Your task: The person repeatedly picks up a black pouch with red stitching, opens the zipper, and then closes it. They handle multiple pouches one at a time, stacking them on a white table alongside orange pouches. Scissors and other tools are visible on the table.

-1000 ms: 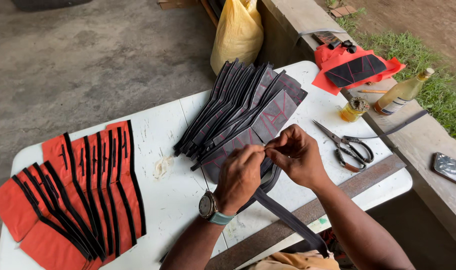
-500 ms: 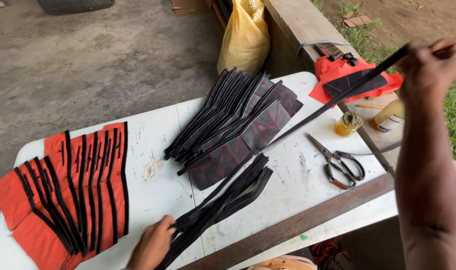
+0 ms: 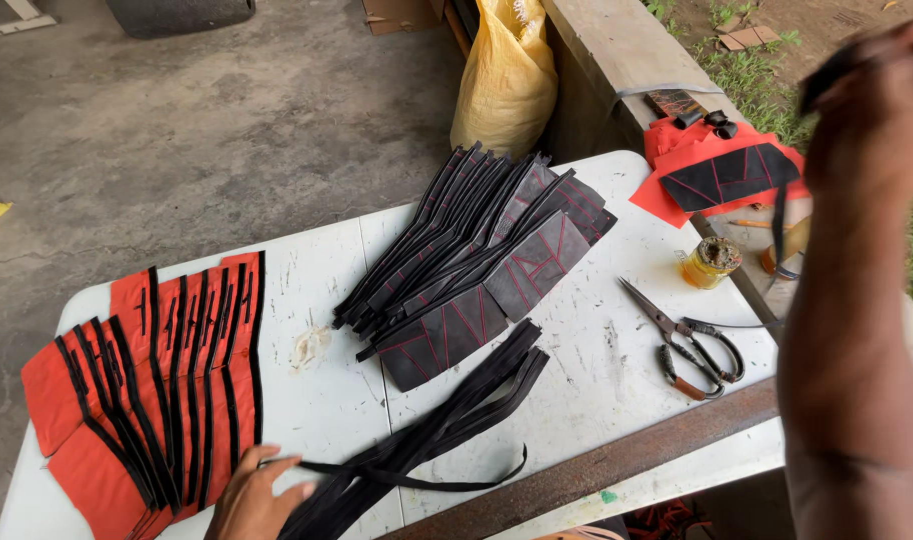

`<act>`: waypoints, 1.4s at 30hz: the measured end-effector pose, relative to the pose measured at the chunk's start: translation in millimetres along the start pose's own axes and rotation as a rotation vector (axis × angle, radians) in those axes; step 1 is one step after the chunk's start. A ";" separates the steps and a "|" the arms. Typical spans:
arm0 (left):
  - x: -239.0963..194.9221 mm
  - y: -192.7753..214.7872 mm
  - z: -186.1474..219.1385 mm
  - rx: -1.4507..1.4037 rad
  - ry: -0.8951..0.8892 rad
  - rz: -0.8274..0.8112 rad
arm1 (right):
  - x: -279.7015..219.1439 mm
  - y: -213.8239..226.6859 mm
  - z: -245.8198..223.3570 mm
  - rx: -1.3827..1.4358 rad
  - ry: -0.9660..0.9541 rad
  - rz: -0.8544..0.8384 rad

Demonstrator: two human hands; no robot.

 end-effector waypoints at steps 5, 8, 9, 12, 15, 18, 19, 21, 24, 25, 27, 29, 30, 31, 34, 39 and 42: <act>-80.7 94.3 143.3 -0.822 -0.656 0.462 | -161.8 -151.4 -80.6 0.123 -0.186 -0.328; -111.0 124.3 210.8 -0.988 -0.924 0.449 | -227.3 -236.9 -130.2 0.355 -0.370 -0.561; -115.9 130.2 220.6 -1.009 -0.954 0.432 | -241.6 -258.4 -147.6 0.466 -0.395 -0.618; -126.3 133.3 218.0 -1.064 -0.958 0.424 | -268.9 -298.3 -170.8 0.627 -0.588 -0.686; -125.3 112.5 181.1 -1.063 -0.882 0.343 | -288.9 -321.2 -154.1 0.482 -0.573 -0.807; -133.6 80.7 140.4 -1.088 -0.832 0.246 | -322.7 -363.3 -99.3 0.486 -0.766 -0.807; -138.5 72.4 130.1 -1.096 -0.829 0.217 | -339.2 -381.7 -80.3 0.425 -0.805 -0.831; -139.3 56.8 110.3 -1.170 -0.758 0.098 | -383.2 -416.3 -47.2 0.280 -0.960 -0.995; -148.3 33.5 81.8 -1.223 -0.659 0.027 | -454.5 -453.6 -13.9 0.040 -1.123 -1.229; -150.5 28.0 73.2 -1.231 -0.625 0.024 | -476.1 -467.6 -7.4 0.022 -1.178 -1.245; -155.5 20.0 59.1 -1.259 -0.572 0.016 | -516.4 -494.9 0.0 -0.011 -1.286 -1.270; -158.7 15.6 48.8 -1.287 -0.515 -0.008 | -540.4 -523.2 8.2 -0.063 -1.332 -1.173; -159.3 13.2 45.0 -1.303 -0.486 -0.027 | -549.0 -536.4 11.5 -0.089 -1.350 -1.120; -160.6 10.1 41.8 -1.319 -0.457 -0.046 | -558.0 -548.7 13.0 -0.132 -1.347 -1.114; -159.1 -12.4 31.1 -1.442 -0.258 -0.206 | -574.9 -578.9 16.7 -0.274 -1.309 -1.102; -145.0 -27.4 -0.3 -1.360 -0.241 -0.036 | -590.6 -598.3 28.5 -0.408 -1.182 -1.054; -112.3 2.9 -65.3 -1.244 -0.174 0.349 | -594.3 -604.5 40.5 -0.350 -1.160 -1.002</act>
Point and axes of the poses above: each hand's wrist, its own x-axis towards the middle knuckle, its own y-axis out of the back of the hand, z = x × y, the point moved 6 cm from there along x, towards the middle knuckle, and after that the axes turned 8 degrees about y, right-handed, at the moved point
